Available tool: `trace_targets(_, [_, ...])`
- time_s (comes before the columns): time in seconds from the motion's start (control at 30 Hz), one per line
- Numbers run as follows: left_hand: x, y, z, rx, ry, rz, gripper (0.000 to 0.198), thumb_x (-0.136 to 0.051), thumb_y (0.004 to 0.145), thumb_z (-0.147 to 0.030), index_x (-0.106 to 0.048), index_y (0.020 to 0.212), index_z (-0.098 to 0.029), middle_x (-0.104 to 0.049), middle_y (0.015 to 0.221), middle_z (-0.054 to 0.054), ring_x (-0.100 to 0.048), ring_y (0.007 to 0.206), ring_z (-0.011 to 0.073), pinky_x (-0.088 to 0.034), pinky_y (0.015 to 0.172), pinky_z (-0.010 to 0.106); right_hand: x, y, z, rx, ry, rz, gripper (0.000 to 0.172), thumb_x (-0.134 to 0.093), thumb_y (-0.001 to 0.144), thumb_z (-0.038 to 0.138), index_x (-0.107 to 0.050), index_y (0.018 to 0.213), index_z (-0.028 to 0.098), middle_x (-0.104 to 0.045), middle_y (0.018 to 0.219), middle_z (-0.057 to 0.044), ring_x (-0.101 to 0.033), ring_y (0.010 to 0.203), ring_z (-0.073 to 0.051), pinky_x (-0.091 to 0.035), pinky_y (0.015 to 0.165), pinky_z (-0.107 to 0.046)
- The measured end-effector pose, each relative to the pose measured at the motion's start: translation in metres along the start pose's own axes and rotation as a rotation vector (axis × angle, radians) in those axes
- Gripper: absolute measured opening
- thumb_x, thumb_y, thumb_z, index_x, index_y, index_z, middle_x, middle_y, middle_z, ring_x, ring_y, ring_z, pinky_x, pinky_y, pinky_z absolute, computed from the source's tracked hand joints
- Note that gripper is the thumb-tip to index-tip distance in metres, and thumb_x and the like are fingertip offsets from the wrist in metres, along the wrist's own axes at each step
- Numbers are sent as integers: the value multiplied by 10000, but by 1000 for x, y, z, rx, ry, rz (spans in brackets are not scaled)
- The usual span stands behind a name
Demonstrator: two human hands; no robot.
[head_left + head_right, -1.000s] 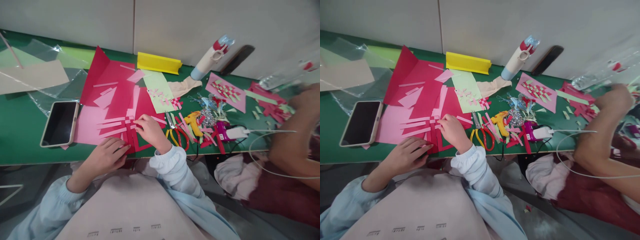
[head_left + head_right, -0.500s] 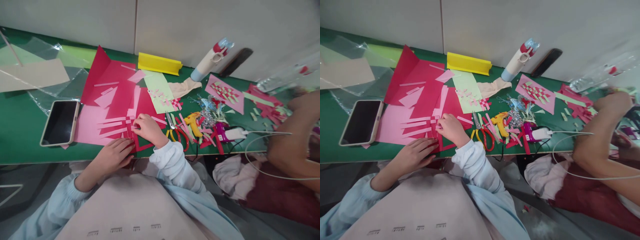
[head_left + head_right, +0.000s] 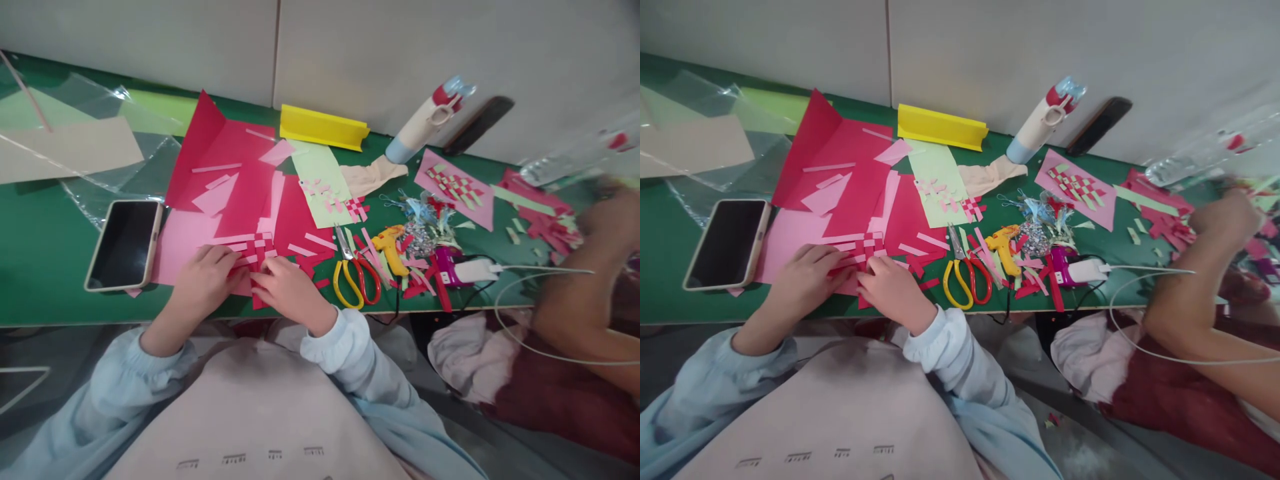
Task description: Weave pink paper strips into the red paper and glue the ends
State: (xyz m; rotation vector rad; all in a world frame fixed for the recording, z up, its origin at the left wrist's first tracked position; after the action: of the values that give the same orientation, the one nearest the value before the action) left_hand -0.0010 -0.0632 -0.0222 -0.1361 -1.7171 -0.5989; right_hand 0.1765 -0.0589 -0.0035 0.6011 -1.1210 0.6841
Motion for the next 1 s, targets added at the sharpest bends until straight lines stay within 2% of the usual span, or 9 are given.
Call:
trace_targets(0.17, [-1,9,-4,-42,7,116,210,-483,932,-208,-691,948,-182,-680,966,135,-610,944,285,-501,834,440,-9,-3,-2,-21,20,44,210,-566,967,286,-704,1039,144,-584,1032,-111,-521,1007,-235,-479,889,-382])
trace_targets(0.37, [0,13,-3,-102,34,176,248,-453,954,-211,-699,952,-178,-664,872,123,-596,907,287,-493,803,442,-12,-4,-4,-26,41,38,217,-557,970,282,-707,1028,136,-586,1038,-111,-515,1012,-237,-476,914,-393])
trace_targets(0.53, [-2,14,-3,-135,55,181,266,-439,956,-202,-700,915,-175,-653,857,133,-599,884,292,-498,764,443,-12,-4,-4,-27,39,39,220,-559,970,290,-707,1028,139,-586,1047,-113,-512,1010,-239,-473,916,-396])
trace_targets(0.77, [-2,16,-2,-101,57,165,283,-423,955,-210,-699,904,-175,-648,865,130,-607,823,270,-496,695,412,-11,-5,-3,-16,33,25,224,-553,972,293,-707,1015,136,-590,1042,-120,-509,1003,-244,-465,928,-408])
trace_targets(1.0, [1,19,-2,-99,141,158,217,-484,931,-183,-687,857,-168,-643,850,126,-607,793,269,-462,637,380,-12,-6,-2,-23,34,26,243,-542,978,303,-709,1024,133,-584,1057,-119,-509,1007,-245,-472,910,-394])
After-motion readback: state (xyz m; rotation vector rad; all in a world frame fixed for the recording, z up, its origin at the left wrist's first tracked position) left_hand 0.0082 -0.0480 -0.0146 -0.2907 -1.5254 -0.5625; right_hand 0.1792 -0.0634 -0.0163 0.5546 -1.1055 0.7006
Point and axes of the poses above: each hand's wrist, its own y-axis towards the middle knuckle, its own x-axis out of the back of the hand, z = x × y, the point moved 3 cm from there along y, towards the middle knuckle
